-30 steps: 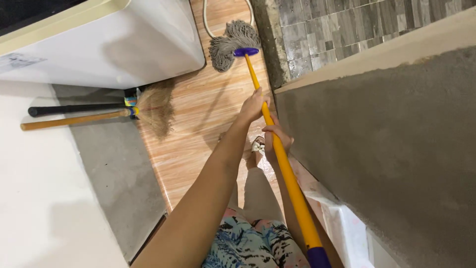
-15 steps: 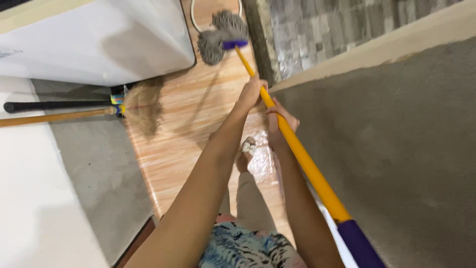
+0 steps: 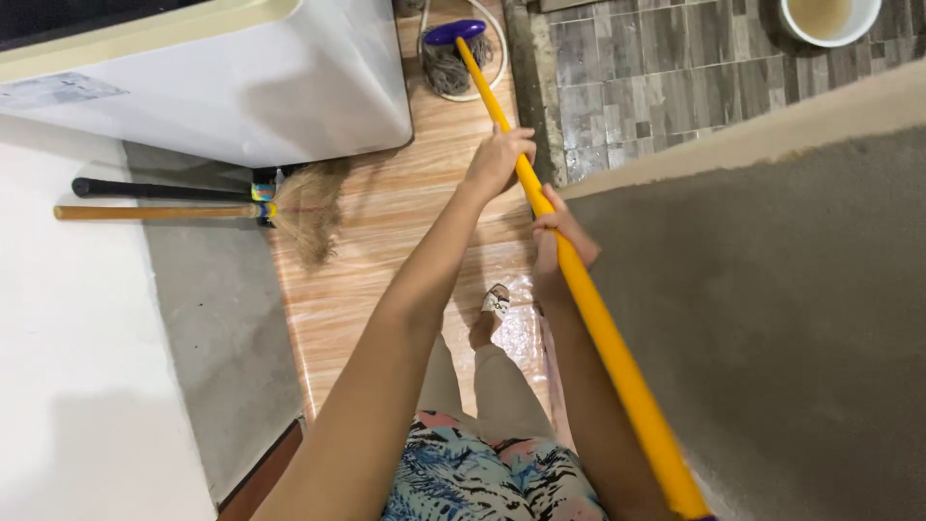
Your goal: The recorder mops the floor and then moves into a bathroom to rinse the mop in a bucket.
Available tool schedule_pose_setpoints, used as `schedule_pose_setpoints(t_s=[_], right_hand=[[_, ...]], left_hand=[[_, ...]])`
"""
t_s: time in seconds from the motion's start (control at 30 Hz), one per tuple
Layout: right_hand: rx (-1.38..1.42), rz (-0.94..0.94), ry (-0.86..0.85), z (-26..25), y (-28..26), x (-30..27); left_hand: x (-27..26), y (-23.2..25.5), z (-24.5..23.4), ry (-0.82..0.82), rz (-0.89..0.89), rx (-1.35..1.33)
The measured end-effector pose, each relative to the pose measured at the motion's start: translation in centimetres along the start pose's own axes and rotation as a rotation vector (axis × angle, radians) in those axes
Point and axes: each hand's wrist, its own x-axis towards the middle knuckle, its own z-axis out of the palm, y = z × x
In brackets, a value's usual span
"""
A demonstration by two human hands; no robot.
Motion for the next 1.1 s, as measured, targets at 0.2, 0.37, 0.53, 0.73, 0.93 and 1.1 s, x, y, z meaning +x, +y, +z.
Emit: schedule_pose_setpoints(t_s=[0.2, 0.37, 0.53, 0.73, 0.93, 1.1], right_hand=[[-0.193, 0.036, -0.009, 3.0, 9.3, 0.8], [0.021, 0.227, 0.046, 3.4, 13.3, 3.7], [-0.186, -0.049, -0.127, 5.4, 13.4, 6.2], [-0.226, -0.112, -0.082, 8.7, 17.5, 10.6], [-0.238, -0.096, -0.083, 12.9, 14.8, 15.5], [-0.227, 0.011, -0.028, 13.7, 12.8, 15.5]], left_hand=[[-2.9, -5.3, 6.3, -0.133, -0.721, -0.700], [-1.5, -9.7, 10.2, -0.052, -0.290, -0.162], [2.0, -11.0, 7.6, -0.022, -0.265, -0.186], [5.2, -17.3, 9.5, -0.036, -0.289, -0.142], [8.8, -20.0, 5.3, -0.094, -0.326, -0.217], [10.2, -17.3, 2.5, -0.071, -1.082, -1.207]])
